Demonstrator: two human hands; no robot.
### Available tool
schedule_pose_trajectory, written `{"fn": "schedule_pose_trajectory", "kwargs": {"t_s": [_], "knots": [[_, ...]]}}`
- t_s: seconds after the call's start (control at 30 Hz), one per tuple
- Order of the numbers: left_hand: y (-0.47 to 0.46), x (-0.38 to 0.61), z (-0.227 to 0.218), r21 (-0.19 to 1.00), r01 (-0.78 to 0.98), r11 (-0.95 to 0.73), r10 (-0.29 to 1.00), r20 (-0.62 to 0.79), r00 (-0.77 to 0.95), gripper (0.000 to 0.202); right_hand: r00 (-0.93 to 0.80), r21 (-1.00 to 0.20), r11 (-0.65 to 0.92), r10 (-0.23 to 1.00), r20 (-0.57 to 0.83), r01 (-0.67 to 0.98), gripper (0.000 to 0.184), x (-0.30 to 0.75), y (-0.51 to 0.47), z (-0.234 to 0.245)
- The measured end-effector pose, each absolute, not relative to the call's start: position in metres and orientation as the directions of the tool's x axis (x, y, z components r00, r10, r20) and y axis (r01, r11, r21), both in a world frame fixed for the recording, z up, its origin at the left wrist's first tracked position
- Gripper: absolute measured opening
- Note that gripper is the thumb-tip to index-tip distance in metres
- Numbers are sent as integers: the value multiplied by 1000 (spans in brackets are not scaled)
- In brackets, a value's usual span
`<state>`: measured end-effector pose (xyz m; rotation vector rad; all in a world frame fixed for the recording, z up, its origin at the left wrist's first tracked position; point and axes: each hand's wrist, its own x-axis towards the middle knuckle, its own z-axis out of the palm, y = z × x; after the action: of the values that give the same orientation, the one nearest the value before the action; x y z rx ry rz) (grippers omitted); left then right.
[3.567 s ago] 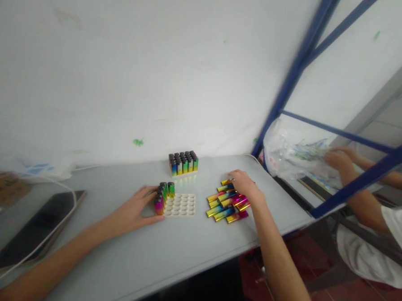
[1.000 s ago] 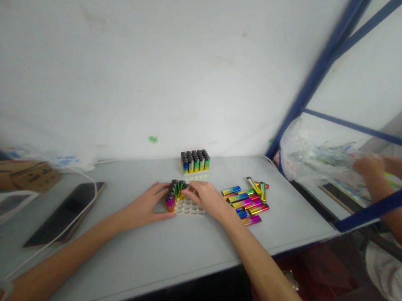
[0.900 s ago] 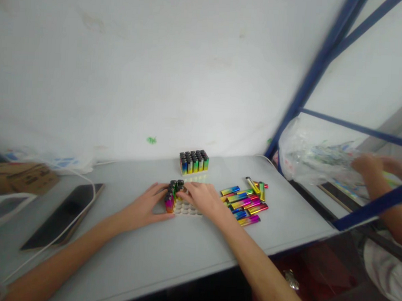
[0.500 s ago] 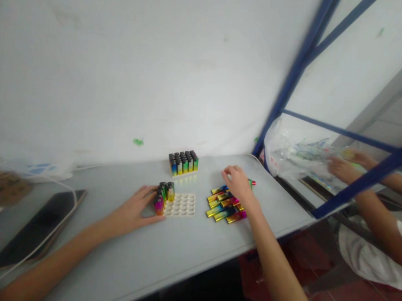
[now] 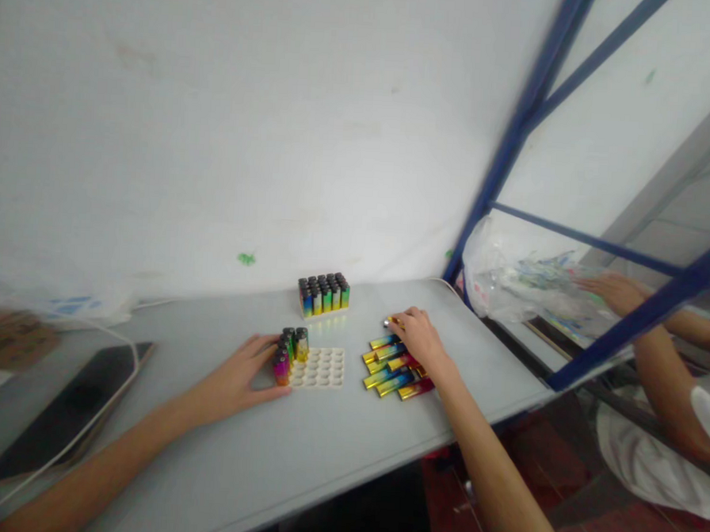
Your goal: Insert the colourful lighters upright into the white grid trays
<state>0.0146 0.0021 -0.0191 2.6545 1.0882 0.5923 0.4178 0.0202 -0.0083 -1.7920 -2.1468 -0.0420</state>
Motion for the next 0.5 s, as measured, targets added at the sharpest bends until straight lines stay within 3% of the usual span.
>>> {"fn": "schedule_pose_trajectory", "kwargs": {"t_s": [0.13,0.3,0.5], "knots": [[1,14,-21,339,614,-713,700,298,649,65,-203,-207,265,940,275,942,31,399,20,-4],[1,14,-22,351,620,-702,711,285,643,66,-263,-312,316,944,201,896,29,396,33,6],[0,15,-17,351,643,-681,727,220,650,67,-224,-494,221,973,54,841,17,391,49,12]]}}
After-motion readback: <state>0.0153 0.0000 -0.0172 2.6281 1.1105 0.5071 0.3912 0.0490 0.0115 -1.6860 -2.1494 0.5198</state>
